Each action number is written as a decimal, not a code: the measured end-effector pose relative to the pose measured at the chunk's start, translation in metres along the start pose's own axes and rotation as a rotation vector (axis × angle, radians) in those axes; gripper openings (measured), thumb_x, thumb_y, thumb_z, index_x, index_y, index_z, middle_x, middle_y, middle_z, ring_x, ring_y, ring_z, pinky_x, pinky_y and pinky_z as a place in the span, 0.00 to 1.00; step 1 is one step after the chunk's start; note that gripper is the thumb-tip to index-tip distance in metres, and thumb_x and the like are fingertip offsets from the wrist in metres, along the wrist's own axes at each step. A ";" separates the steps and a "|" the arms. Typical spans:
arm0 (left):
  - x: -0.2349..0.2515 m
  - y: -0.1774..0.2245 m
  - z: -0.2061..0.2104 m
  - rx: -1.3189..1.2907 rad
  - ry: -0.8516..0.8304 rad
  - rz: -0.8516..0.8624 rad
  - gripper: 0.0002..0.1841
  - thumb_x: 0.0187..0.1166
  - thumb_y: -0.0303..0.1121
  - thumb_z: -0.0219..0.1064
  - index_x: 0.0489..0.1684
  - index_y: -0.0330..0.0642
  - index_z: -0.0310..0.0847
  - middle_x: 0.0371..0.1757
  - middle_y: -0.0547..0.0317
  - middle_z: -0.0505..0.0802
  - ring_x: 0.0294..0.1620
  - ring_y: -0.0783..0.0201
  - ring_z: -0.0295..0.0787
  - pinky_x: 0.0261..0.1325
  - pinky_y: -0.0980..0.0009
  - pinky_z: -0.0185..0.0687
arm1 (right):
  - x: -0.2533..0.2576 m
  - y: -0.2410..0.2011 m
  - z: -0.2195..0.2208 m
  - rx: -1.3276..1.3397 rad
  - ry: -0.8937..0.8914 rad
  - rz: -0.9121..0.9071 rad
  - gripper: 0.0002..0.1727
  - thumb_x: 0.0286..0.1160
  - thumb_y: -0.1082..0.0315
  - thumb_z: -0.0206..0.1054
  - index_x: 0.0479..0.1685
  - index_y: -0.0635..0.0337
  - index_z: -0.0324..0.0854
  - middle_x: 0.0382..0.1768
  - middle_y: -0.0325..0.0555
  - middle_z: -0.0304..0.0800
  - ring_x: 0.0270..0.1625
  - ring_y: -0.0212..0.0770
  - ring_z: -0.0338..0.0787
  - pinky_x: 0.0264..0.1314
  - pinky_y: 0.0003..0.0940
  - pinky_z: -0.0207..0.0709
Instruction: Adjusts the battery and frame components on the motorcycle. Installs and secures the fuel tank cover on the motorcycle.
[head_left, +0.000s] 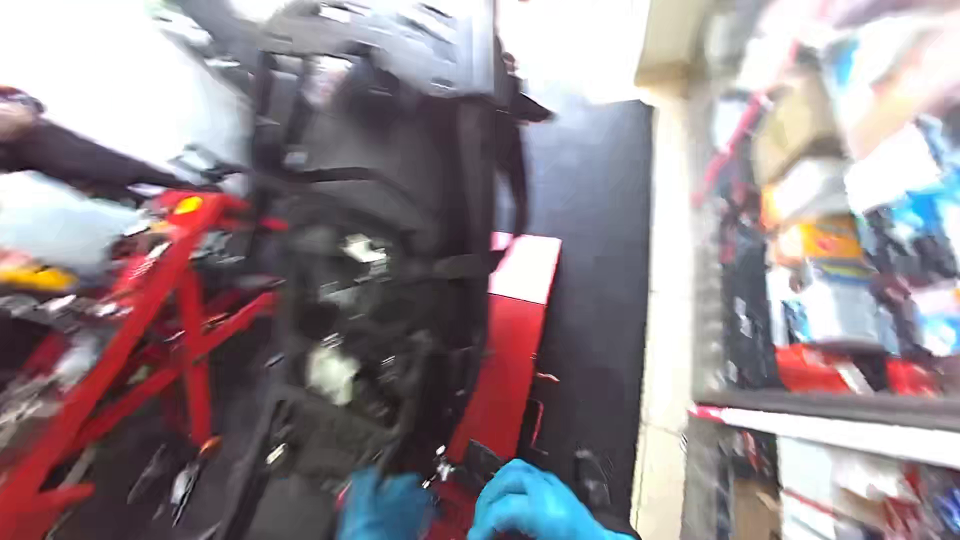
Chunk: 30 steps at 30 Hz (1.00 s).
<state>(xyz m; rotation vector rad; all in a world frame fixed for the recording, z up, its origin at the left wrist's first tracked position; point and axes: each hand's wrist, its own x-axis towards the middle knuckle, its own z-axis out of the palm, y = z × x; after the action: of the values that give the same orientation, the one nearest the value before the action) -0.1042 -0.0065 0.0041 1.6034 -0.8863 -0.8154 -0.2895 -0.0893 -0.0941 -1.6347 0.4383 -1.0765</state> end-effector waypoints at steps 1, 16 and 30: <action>-0.022 0.006 0.030 -0.226 0.001 -0.223 0.38 0.94 0.58 0.29 0.80 0.29 0.63 0.62 0.48 0.92 0.60 0.56 0.93 0.62 0.54 0.89 | 0.012 -0.020 0.001 -0.049 -0.072 -0.077 0.06 0.70 0.67 0.77 0.44 0.48 0.93 0.49 0.41 0.96 0.62 0.41 0.90 0.71 0.41 0.82; -0.006 0.090 -0.108 -0.252 0.289 -0.286 0.21 0.94 0.47 0.52 0.48 0.41 0.88 0.24 0.62 0.84 0.20 0.70 0.77 0.26 0.74 0.77 | 0.076 -0.092 0.073 -0.028 -0.321 -0.047 0.12 0.74 0.69 0.72 0.52 0.46 0.94 0.51 0.37 0.96 0.57 0.37 0.93 0.62 0.36 0.89; 0.041 0.057 -0.365 1.321 -0.562 -0.436 0.27 0.80 0.70 0.56 0.59 0.66 0.90 0.49 0.61 0.96 0.55 0.54 0.92 0.57 0.38 0.83 | 0.112 -0.058 0.243 -0.353 -0.637 0.130 0.11 0.76 0.55 0.75 0.53 0.42 0.93 0.45 0.24 0.95 0.47 0.22 0.92 0.55 0.29 0.90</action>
<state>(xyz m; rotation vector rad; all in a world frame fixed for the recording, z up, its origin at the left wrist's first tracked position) 0.2236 0.1214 0.1251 2.8448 -1.7089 -1.0847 -0.0454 -0.0130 0.0029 -2.1146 0.3091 -0.3479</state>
